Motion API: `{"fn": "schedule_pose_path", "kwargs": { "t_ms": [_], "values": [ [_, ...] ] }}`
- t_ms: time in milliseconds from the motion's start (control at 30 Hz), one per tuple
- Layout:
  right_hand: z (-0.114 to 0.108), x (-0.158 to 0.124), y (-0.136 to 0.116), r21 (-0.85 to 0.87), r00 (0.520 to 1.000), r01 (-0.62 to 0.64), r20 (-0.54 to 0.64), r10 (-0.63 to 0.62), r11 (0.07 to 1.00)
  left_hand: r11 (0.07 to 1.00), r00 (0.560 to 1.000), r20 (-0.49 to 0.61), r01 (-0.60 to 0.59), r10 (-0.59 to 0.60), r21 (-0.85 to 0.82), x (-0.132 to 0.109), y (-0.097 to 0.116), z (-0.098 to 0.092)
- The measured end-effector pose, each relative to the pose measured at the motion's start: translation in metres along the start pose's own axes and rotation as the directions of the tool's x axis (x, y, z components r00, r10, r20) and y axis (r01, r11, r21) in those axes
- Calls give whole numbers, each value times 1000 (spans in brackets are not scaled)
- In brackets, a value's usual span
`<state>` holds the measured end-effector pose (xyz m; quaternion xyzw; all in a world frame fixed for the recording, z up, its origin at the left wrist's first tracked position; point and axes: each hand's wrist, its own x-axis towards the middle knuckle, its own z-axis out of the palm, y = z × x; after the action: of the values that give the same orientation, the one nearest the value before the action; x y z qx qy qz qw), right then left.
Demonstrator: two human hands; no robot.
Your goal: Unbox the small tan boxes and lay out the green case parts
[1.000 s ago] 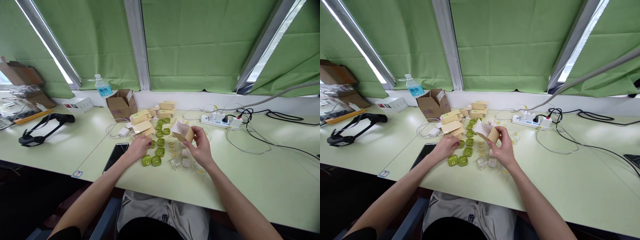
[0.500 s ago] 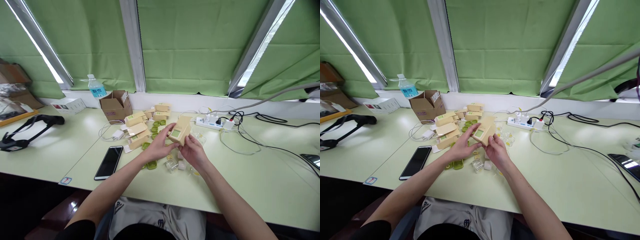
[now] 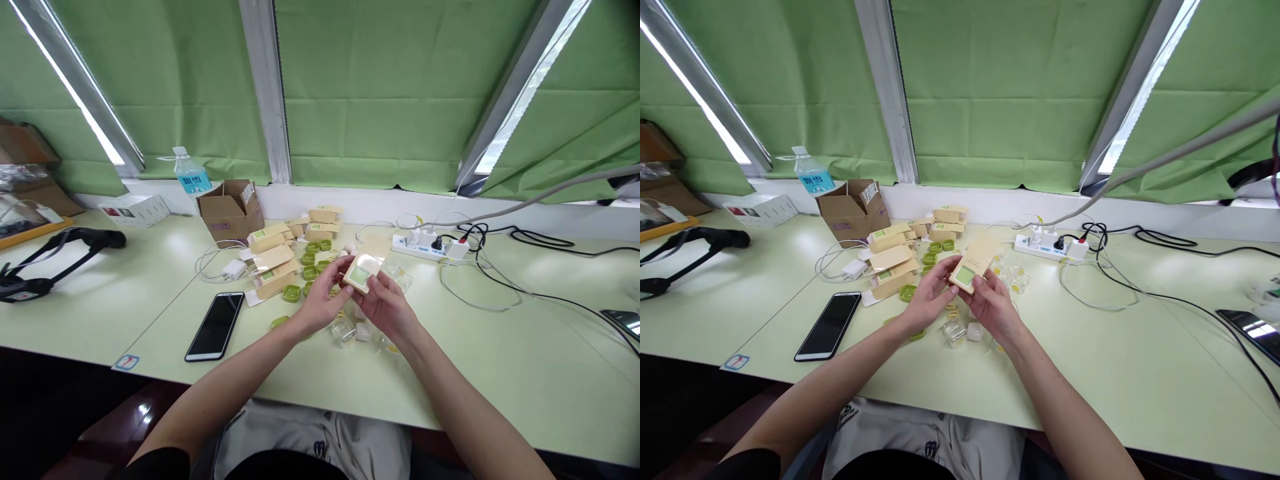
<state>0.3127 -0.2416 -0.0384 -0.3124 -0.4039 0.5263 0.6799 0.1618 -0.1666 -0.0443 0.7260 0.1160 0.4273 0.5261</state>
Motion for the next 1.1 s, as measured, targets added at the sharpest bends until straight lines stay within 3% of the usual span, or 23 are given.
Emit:
{"fn": "schedule_pose_path", "kwargs": {
  "t_ms": [167,467,667,800,867,967,1033,1100],
  "values": [
    [3,-2,3,-2,1000,10,8,-10,1000,994,998,-27,46,-49,-103,-1,2,4],
    [2,-6,20,-182,989,114,-72,-129,977,956,985,-60,142,-162,-257,0,7,11],
    [4,-4,16,-129,982,133,-115,-148,983,909,962,-37,242,-271,-339,-5,1,17],
    [5,-2,7,-57,983,114,-140,-121,992,897,975,19,210,-220,-390,-9,2,19],
    [6,-2,6,-19,987,76,-144,-78,997,936,987,-20,144,-159,-322,-9,4,18],
    [6,-1,7,15,987,46,-157,-43,999,997,982,-188,18,-32,-74,-8,3,13],
    [4,0,8,12,980,45,-195,-42,999,990,962,-266,-28,64,139,-9,1,11],
    [1,2,9,5,964,54,-261,-51,999,935,945,-276,-71,175,346,-12,-1,10]
  ]
}}
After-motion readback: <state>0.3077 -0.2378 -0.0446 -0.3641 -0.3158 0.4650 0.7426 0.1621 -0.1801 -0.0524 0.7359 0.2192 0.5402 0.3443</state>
